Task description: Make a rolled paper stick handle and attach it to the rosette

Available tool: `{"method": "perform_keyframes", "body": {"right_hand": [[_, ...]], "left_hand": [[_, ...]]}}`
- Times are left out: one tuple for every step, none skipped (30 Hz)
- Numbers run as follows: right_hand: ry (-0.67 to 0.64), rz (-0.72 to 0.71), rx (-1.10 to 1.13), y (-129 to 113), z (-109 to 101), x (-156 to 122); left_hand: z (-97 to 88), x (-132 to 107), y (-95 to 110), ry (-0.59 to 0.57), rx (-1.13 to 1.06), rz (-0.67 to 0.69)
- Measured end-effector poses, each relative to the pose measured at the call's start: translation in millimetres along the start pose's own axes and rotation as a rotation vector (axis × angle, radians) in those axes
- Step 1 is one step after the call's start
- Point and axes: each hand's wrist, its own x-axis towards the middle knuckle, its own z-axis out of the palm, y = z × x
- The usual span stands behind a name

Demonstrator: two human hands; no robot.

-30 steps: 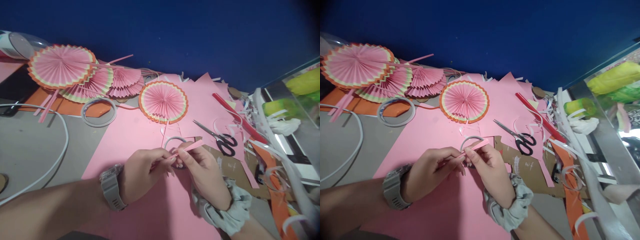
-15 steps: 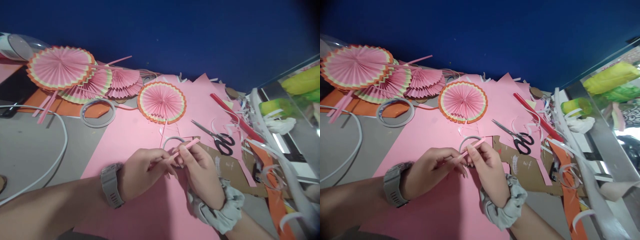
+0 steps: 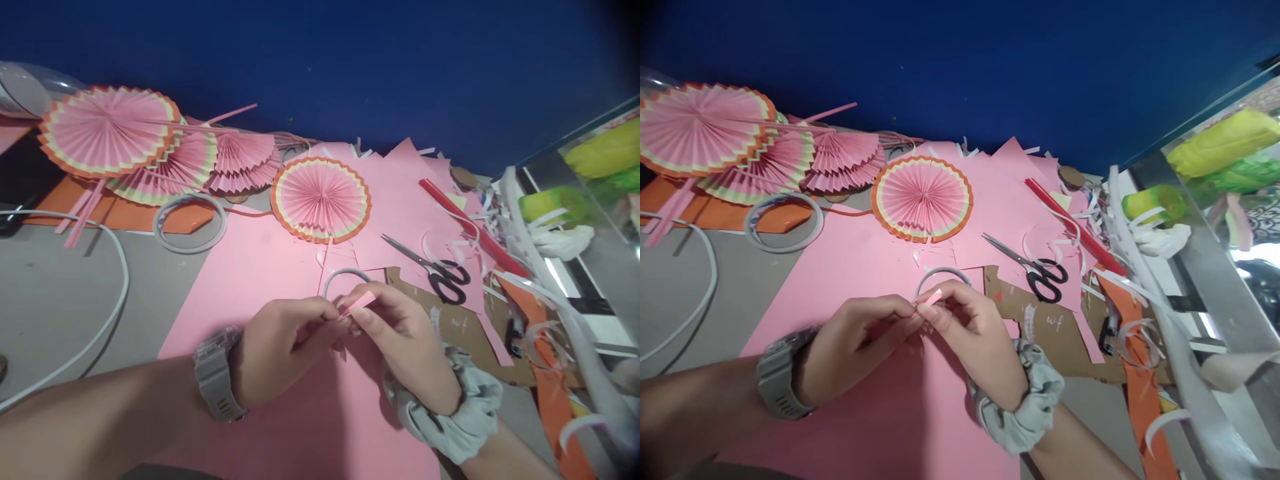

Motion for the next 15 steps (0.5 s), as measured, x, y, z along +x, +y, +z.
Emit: {"method": "perform_keyframes", "body": {"right_hand": [[0.006,0.002,0.0,0.0,0.1,-0.1],[0.008,0.003,0.0,0.1,0.3,-0.2],[0.009,0.007,0.002,0.2,0.7,-0.3],[0.01,0.009,0.009,0.3,1.1,-0.3],[0.009,0.016,0.024,0.4,1.7,-0.1],[0.009,0.023,0.044,0.5,2.2,0.1],[0.009,0.034,0.065,0.7,2.8,0.4],[0.009,0.046,0.085,1.0,3.3,0.7],[0.009,0.061,0.106,1.5,3.7,0.9],[0.008,0.075,0.13,2.0,4.2,1.1],[0.006,0.089,0.157,2.6,4.5,1.3],[0.004,0.101,0.188,3.3,4.9,1.3],[-0.001,0.113,0.222,4.0,5.2,1.2],[-0.005,0.123,0.255,4.6,5.5,0.9],[-0.008,0.13,0.281,5.2,5.6,0.6]], "left_hand": [[0.1,-0.5,-0.1,0.007,0.013,0.011],[0.3,-0.9,-0.1,0.011,0.025,0.022],[0.4,-1.1,-0.1,0.015,0.038,0.03],[0.5,-1.2,0.0,0.015,0.048,0.037],[0.5,-1.2,0.1,0.013,0.059,0.041],[0.4,-1.0,0.1,0.01,0.069,0.043],[0.3,-0.7,0.1,0.008,0.079,0.043],[0.2,-0.5,0.0,0.007,0.09,0.042],[0.2,-0.2,-0.3,0.006,0.098,0.041],[0.2,0.1,-0.8,0.004,0.102,0.037],[0.4,0.4,-1.4,-0.002,0.099,0.029],[0.7,0.5,-2.1,-0.013,0.088,0.017],[1.1,0.6,-3.0,-0.027,0.07,0.001],[1.7,0.6,-3.8,-0.044,0.045,-0.016],[2.3,0.6,-4.5,-0.067,0.013,-0.035]]}}
